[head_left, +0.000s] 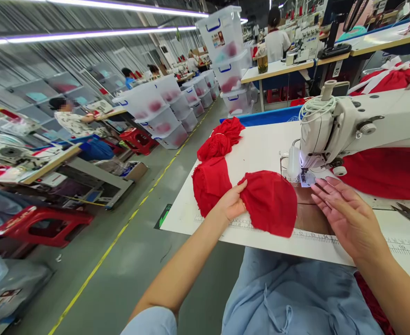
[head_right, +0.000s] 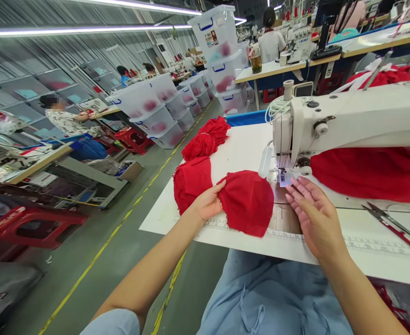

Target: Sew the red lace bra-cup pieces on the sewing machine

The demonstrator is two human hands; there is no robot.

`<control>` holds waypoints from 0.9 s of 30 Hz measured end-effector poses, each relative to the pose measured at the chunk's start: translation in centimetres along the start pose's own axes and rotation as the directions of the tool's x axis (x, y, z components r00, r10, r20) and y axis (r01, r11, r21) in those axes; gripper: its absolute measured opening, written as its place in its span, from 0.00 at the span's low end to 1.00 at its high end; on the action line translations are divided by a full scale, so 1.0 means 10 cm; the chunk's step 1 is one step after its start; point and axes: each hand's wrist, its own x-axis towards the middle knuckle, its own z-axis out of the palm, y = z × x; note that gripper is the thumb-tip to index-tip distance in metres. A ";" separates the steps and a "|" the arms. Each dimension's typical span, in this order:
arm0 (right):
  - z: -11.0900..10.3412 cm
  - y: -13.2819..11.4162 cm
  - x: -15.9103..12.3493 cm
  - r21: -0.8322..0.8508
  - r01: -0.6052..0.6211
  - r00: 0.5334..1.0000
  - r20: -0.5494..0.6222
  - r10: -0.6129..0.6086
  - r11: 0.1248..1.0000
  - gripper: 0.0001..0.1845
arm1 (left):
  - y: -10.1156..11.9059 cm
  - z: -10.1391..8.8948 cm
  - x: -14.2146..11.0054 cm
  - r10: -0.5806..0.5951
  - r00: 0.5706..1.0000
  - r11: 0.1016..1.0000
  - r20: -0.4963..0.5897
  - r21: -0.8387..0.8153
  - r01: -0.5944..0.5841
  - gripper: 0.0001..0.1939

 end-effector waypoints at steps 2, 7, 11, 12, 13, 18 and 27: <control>-0.03 0.02 -0.01 -0.038 0.043 0.999 0.000 -0.043 0.998 0.23 | 0.01 0.01 -0.01 -0.003 1.000 1.000 -0.020 -0.004 0.003 0.16; -0.12 0.11 -0.13 -0.315 0.124 0.989 0.117 -0.092 0.941 0.15 | 0.02 -0.02 0.01 0.015 0.999 1.000 -0.032 -0.022 -0.015 0.17; -0.18 0.18 -0.27 -0.566 0.365 0.899 0.420 -0.123 0.739 0.13 | 0.02 -0.04 0.03 0.029 0.999 0.999 -0.023 -0.042 -0.029 0.17; -0.18 0.20 -0.30 -0.581 0.470 0.841 0.522 -0.139 0.664 0.13 | 0.02 -0.04 0.03 0.031 0.999 0.998 -0.019 -0.048 -0.032 0.17; -0.18 0.21 -0.32 -0.573 0.578 0.768 0.622 -0.152 0.581 0.14 | 0.03 -0.04 0.03 0.035 0.999 0.998 -0.014 -0.054 -0.036 0.17; -0.14 0.20 -0.43 -0.452 0.852 0.507 0.838 -0.203 0.264 0.14 | 0.10 0.00 -0.03 0.100 0.993 0.991 0.056 -0.094 -0.095 0.16; 0.03 0.36 -0.36 -0.490 0.521 0.826 0.497 -0.267 0.699 0.20 | 0.17 -0.18 -0.24 0.172 0.939 0.981 0.297 0.041 -0.192 0.05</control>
